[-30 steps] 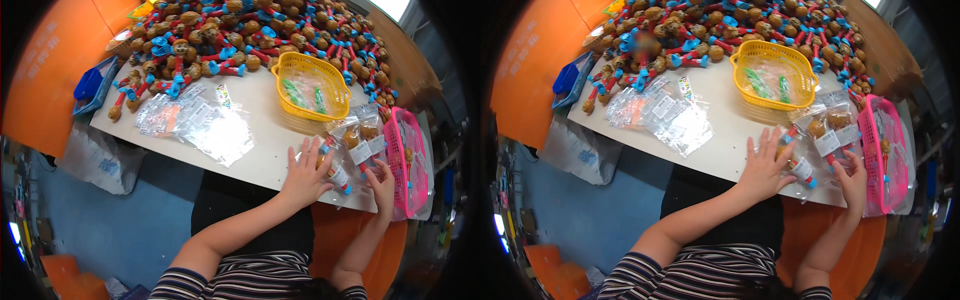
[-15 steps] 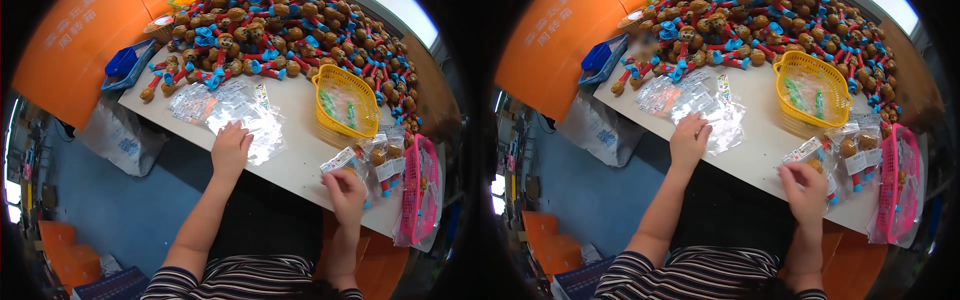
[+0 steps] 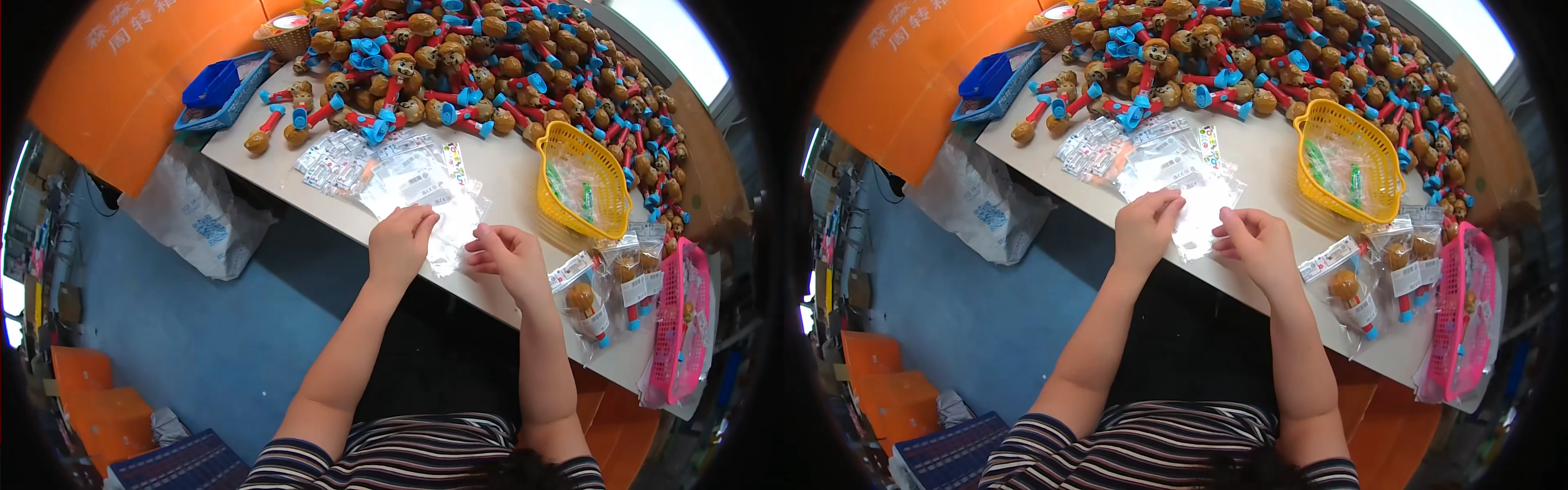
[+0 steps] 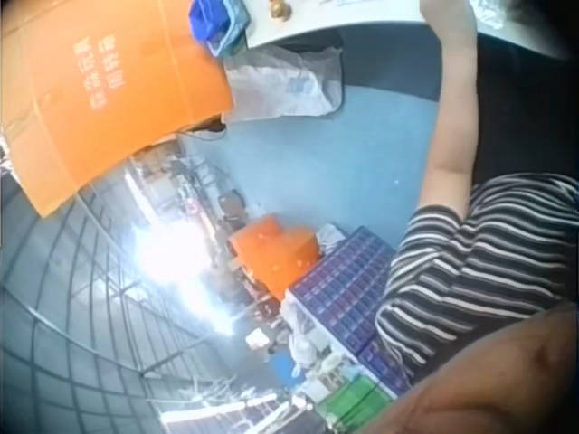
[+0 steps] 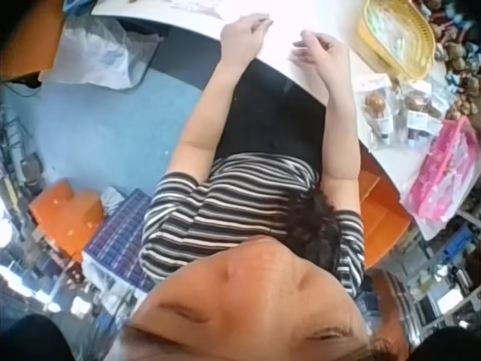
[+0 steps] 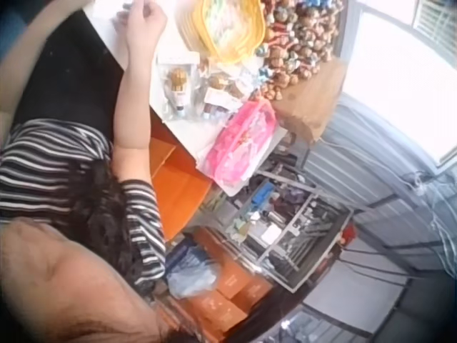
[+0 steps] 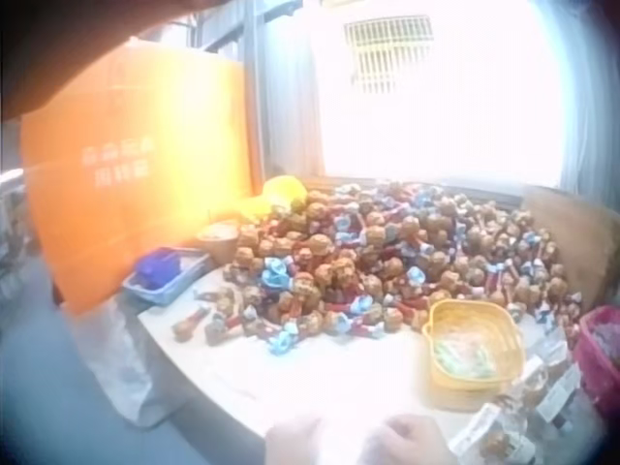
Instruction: Packaging toy microphones into plastic bags and placing them in a tray.
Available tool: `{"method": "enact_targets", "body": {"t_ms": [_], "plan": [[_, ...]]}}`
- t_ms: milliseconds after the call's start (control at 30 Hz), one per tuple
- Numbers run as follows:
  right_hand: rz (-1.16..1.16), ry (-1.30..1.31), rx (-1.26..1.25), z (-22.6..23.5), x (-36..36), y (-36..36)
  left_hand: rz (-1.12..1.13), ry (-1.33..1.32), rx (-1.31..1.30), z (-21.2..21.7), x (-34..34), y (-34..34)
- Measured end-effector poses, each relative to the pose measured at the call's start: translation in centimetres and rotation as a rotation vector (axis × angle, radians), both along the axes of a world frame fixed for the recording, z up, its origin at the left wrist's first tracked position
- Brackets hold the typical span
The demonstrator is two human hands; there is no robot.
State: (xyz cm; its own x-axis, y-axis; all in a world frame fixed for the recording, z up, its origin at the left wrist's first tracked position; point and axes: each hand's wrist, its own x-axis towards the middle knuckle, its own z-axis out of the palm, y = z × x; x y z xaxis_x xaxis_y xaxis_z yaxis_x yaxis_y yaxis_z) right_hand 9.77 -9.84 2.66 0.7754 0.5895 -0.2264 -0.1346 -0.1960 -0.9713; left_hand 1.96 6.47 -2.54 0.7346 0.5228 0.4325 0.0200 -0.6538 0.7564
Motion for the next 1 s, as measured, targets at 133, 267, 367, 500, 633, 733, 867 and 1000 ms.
{"method": "enact_targets", "body": {"t_ms": [133, 267, 367, 500, 633, 733, 867, 1000], "plan": [[-0.065, 0.329, 0.092, 0.7, -0.1, 1.6, -0.068, -0.218, 0.140, 1.6, -1.5, -0.7], [0.020, 0.261, 0.108, -0.6, -0.3, 3.1, -0.153, -0.114, 0.229, 1.6, -2.4, -0.8], [0.055, 0.262, 0.140, -1.7, 0.0, 2.6, -0.080, -0.136, 0.261, 1.0, -3.1, -0.4], [-0.037, 0.231, 0.137, -2.1, -0.2, 2.8, -0.037, -0.112, 0.201, 1.4, -3.8, -0.7], [-0.132, 0.121, 0.091, -1.4, -1.5, 3.9, -0.024, -0.070, 0.101, 3.2, -3.5, -1.9], [-0.114, 0.071, 0.110, -1.8, -1.4, 4.2, -0.030, -0.009, 0.105, 2.5, -3.3, -1.7], [-0.093, 0.076, 0.013, -1.0, -1.4, 4.0, -0.066, 0.077, 0.068, 2.0, -3.4, -0.5], [-0.053, -0.025, 0.092, -1.8, -0.7, 3.9, -0.096, -0.099, 0.144, 1.9, -2.6, -1.0]]}}
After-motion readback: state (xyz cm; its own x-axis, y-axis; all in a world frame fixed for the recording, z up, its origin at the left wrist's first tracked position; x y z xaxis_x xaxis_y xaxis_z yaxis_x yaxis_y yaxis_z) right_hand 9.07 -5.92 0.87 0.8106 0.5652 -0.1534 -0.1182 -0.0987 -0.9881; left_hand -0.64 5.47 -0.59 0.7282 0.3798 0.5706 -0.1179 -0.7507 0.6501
